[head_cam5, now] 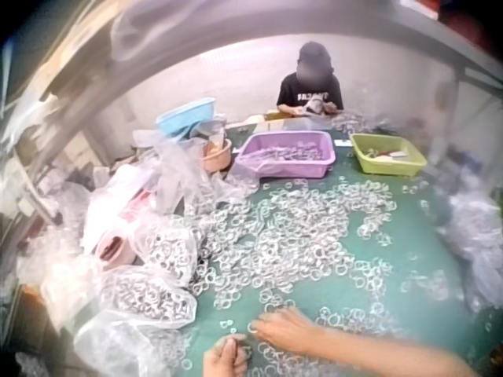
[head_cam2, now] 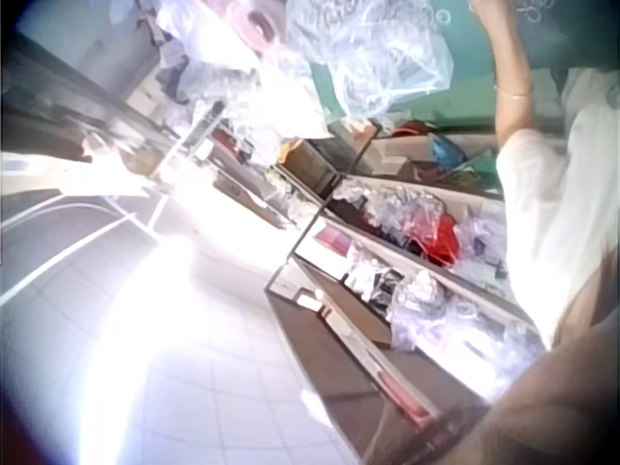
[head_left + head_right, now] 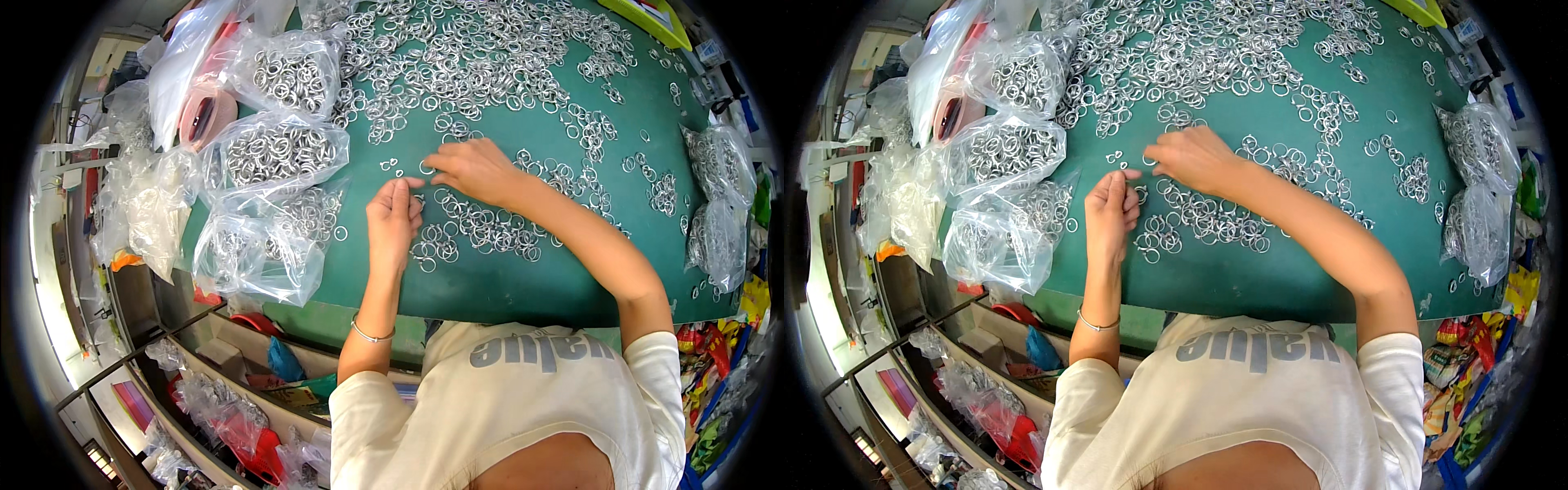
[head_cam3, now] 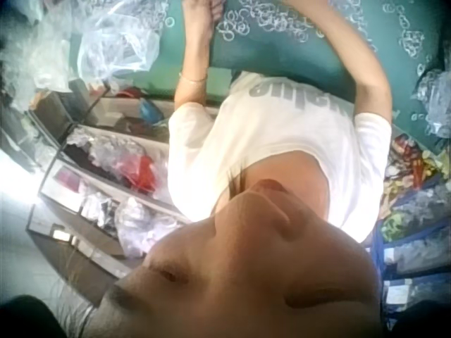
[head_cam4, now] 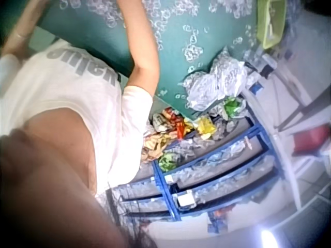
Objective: The person picks up metal rings from a table by hand, gathers them in their palm, and places them into plastic bags.
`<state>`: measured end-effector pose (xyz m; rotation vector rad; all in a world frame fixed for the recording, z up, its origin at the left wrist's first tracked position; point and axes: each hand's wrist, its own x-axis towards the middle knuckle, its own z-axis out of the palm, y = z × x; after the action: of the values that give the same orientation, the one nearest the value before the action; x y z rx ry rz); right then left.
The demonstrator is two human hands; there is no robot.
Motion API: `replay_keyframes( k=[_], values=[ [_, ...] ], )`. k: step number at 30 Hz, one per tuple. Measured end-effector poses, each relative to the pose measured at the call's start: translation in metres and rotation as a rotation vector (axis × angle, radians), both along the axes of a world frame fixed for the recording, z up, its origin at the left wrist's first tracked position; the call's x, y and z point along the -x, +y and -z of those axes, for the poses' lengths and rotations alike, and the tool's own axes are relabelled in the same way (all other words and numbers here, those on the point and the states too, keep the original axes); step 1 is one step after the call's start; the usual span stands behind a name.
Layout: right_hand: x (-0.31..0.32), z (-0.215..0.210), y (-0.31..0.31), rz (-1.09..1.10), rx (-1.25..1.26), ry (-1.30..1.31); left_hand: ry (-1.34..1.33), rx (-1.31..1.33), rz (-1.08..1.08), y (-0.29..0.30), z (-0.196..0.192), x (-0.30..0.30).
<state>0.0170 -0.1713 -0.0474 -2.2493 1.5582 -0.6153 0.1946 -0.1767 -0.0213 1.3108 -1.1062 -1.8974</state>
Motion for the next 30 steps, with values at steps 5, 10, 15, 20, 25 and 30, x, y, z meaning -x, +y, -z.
replay_keyframes(
  k=[5, 10, 15, 20, 25, 30],
  values=[
    [0.002, 0.002, 0.001, 0.108, 0.070, -0.265, 0.338, -0.346, -0.066, 0.009, -0.007, -0.009],
    [0.001, -0.011, 0.012, 0.146, 0.081, -0.163, 0.466, -0.439, -0.068, 0.033, -0.002, -0.025],
    [-0.002, -0.006, 0.008, 0.171, 0.036, -0.114, 0.460, -0.479, -0.051, 0.051, -0.008, -0.032],
    [-0.018, -0.052, 0.053, -0.062, -0.310, -0.430, 0.325, -0.658, -0.244, 0.066, -0.028, -0.013],
    [-0.014, -0.032, 0.073, 0.117, -0.122, -0.084, 0.380, -0.594, 0.009, 0.094, -0.004, -0.030],
    [0.006, -0.022, 0.097, 0.174, -0.030, 0.197, 0.212, -0.306, 0.066, 0.109, 0.000, -0.041]
  ],
)
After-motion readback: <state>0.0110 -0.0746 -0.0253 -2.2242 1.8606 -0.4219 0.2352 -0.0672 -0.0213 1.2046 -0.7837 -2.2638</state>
